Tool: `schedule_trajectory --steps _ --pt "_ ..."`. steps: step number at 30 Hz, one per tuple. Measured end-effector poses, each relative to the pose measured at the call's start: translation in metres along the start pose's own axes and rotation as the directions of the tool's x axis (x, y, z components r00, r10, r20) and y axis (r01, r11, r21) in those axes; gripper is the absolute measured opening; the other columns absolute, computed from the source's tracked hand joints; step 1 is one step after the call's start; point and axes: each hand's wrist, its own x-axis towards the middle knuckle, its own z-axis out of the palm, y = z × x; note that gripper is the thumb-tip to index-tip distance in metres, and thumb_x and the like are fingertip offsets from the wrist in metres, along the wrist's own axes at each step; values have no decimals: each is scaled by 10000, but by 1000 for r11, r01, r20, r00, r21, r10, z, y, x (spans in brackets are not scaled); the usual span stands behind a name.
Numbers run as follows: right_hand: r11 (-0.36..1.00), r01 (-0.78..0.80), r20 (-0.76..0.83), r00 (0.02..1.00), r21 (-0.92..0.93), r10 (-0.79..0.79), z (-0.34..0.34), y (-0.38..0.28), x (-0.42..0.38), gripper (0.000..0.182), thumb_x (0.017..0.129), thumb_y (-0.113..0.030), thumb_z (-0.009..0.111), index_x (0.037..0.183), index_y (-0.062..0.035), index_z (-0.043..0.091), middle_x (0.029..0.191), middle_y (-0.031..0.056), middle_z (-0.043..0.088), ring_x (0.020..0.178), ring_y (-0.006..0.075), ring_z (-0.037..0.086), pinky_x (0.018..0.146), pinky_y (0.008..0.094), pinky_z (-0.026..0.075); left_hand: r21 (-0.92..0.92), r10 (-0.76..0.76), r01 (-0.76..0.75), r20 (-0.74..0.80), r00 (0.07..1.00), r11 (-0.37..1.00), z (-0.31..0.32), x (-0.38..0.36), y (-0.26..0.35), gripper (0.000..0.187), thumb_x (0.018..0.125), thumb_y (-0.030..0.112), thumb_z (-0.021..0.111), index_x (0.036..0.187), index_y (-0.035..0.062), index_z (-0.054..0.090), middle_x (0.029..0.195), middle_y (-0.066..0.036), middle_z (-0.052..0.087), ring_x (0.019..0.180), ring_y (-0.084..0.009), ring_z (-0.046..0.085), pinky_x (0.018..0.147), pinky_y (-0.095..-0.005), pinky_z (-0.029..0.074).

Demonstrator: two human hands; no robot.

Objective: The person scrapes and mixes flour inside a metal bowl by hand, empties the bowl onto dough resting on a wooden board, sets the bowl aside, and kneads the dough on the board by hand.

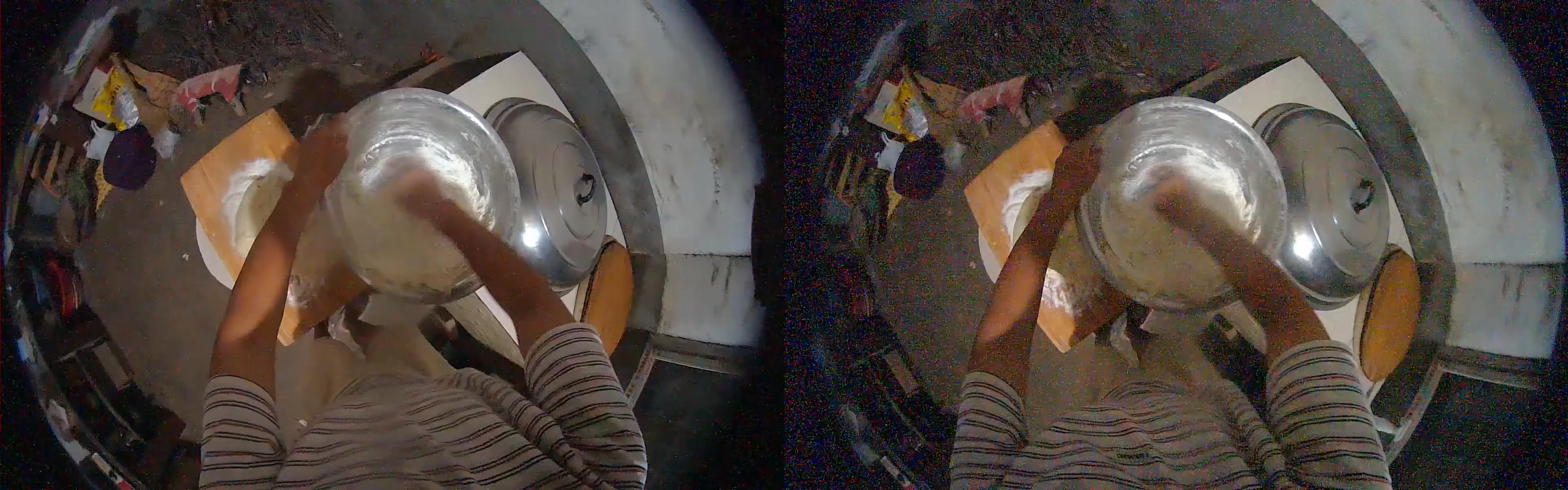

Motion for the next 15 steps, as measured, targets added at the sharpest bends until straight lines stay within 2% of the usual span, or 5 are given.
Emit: schedule_trajectory --steps 5,6,9,13,15 --pt "936 -336 -62 942 -104 331 -8 11 -15 167 723 -164 511 819 -35 557 861 90 553 773 196 523 667 263 425 -29 13 -15 -51 999 999 13 0 -12 341 772 189 424 1093 88 481 854 -169 571 777 -321 551 679 -432 440" --pt "988 72 -337 941 133 -23 -3 -4 -28 191 756 -169 471 892 -58 546 925 103 528 810 207 510 677 306 422 -56 84 -89 -90 992 994 9 1 -14 342 773 195 429 1097 95 479 861 -169 570 783 -323 548 683 -433 439" --pt "879 -205 -712 675 -431 -192 11 -58 -24 226 790 -150 428 982 -66 514 988 127 497 844 224 494 720 350 409 -98 11 -13 -20 1000 995 1 5 -2 336 775 198 435 1096 106 479 862 -177 567 789 -334 543 691 -437 434" --pt "949 278 -359 879 -150 -315 -22 11 -20 268 804 -172 406 1028 -53 494 994 142 505 902 254 495 804 351 382 -81 -136 145 110 985 986 -4 8 -1 327 777 190 436 1092 113 474 850 -202 561 791 -354 536 701 -446 427" --pt "984 133 -379 910 -117 -168 2 9 -8 277 788 -170 424 1027 -48 495 990 140 509 896 255 498 809 345 380 -83 -140 150 118 983 985 -5 8 -2 333 780 194 431 1101 114 465 848 -207 560 792 -360 535 701 -449 424"
